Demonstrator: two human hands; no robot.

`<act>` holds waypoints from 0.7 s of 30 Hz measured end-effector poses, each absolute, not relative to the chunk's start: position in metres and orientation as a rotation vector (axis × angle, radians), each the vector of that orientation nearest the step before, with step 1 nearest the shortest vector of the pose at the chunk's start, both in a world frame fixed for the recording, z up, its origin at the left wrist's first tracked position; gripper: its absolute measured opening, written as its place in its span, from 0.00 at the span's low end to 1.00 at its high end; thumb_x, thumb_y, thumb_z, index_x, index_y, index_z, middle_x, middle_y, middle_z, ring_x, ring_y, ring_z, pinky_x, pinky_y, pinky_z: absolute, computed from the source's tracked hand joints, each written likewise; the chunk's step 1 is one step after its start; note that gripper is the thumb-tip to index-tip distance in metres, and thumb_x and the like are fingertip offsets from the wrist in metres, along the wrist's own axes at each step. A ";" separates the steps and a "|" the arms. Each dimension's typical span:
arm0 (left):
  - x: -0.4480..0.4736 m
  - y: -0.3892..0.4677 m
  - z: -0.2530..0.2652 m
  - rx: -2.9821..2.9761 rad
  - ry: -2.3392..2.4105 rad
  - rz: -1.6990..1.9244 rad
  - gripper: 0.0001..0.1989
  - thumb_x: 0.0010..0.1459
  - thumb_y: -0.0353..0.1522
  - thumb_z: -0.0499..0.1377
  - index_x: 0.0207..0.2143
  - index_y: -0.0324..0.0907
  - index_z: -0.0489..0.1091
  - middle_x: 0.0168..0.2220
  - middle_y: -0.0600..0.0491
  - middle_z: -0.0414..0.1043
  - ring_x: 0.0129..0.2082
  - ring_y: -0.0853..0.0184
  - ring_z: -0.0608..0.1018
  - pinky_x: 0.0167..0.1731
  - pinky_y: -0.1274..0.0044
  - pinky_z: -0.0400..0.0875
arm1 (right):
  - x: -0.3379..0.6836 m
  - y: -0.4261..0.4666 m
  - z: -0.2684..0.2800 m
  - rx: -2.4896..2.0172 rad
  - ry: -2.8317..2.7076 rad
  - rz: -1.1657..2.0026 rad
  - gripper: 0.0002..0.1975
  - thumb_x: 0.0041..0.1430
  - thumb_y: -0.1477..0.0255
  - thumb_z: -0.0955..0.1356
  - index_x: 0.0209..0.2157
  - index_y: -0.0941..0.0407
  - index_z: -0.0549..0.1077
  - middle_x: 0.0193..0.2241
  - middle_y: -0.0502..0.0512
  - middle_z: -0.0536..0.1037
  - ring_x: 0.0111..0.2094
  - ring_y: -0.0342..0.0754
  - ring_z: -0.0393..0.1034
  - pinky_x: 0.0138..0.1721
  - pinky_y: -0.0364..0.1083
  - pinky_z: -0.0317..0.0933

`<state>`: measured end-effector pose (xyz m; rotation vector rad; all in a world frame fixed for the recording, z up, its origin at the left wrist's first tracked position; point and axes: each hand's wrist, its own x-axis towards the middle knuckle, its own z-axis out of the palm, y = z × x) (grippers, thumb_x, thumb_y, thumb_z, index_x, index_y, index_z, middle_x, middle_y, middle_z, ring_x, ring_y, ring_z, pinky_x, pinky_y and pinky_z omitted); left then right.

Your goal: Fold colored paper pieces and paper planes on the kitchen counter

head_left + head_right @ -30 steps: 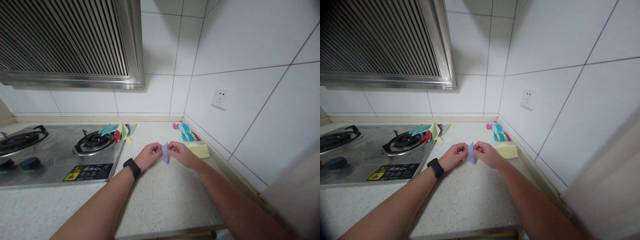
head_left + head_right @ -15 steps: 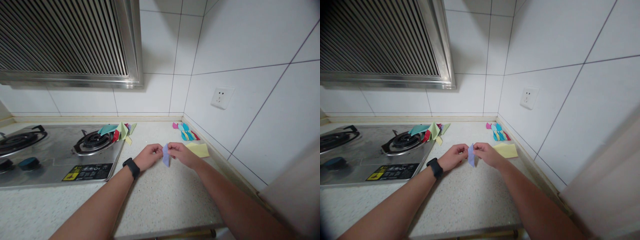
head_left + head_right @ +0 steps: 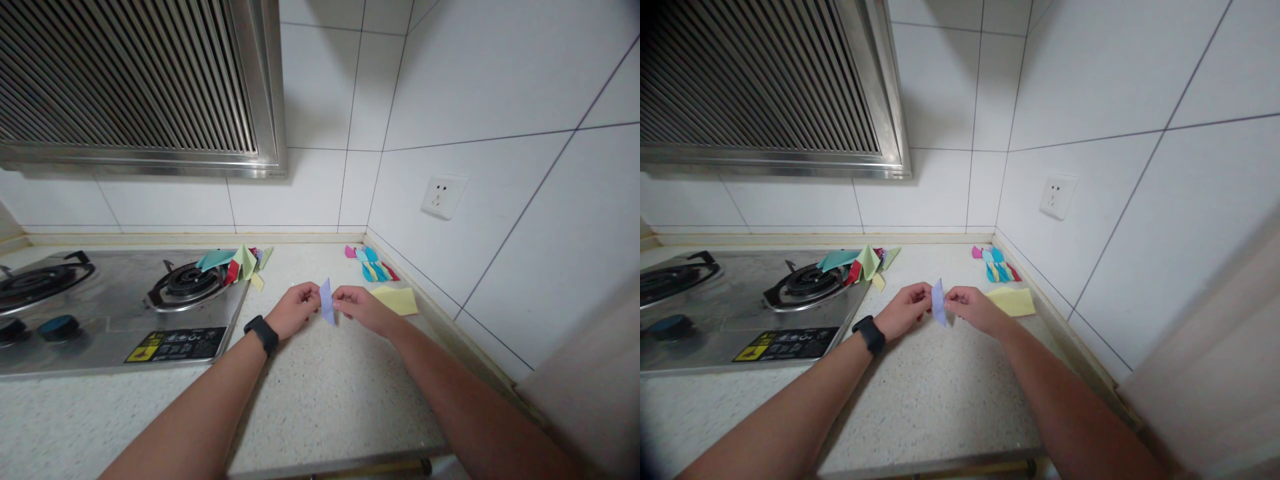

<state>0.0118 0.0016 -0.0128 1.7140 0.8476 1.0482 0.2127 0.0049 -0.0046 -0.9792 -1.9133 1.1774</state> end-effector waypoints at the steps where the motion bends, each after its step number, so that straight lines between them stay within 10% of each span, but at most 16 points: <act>1: 0.012 0.002 -0.013 1.712 0.850 1.049 0.11 0.55 0.38 0.57 0.33 0.38 0.69 0.24 0.56 0.66 0.20 0.76 0.64 0.19 0.84 0.58 | 0.213 0.005 -0.005 -0.980 -1.915 1.179 0.11 0.55 0.64 0.67 0.31 0.58 0.71 0.21 0.46 0.66 0.22 0.39 0.56 0.24 0.41 0.50; 21: 0.013 0.004 -0.017 1.667 0.747 0.956 0.11 0.56 0.39 0.58 0.33 0.39 0.68 0.24 0.57 0.66 0.19 0.77 0.64 0.18 0.84 0.56 | 0.210 0.001 -0.001 -0.897 -1.911 1.268 0.09 0.54 0.66 0.67 0.31 0.58 0.73 0.20 0.46 0.66 0.22 0.39 0.53 0.24 0.41 0.46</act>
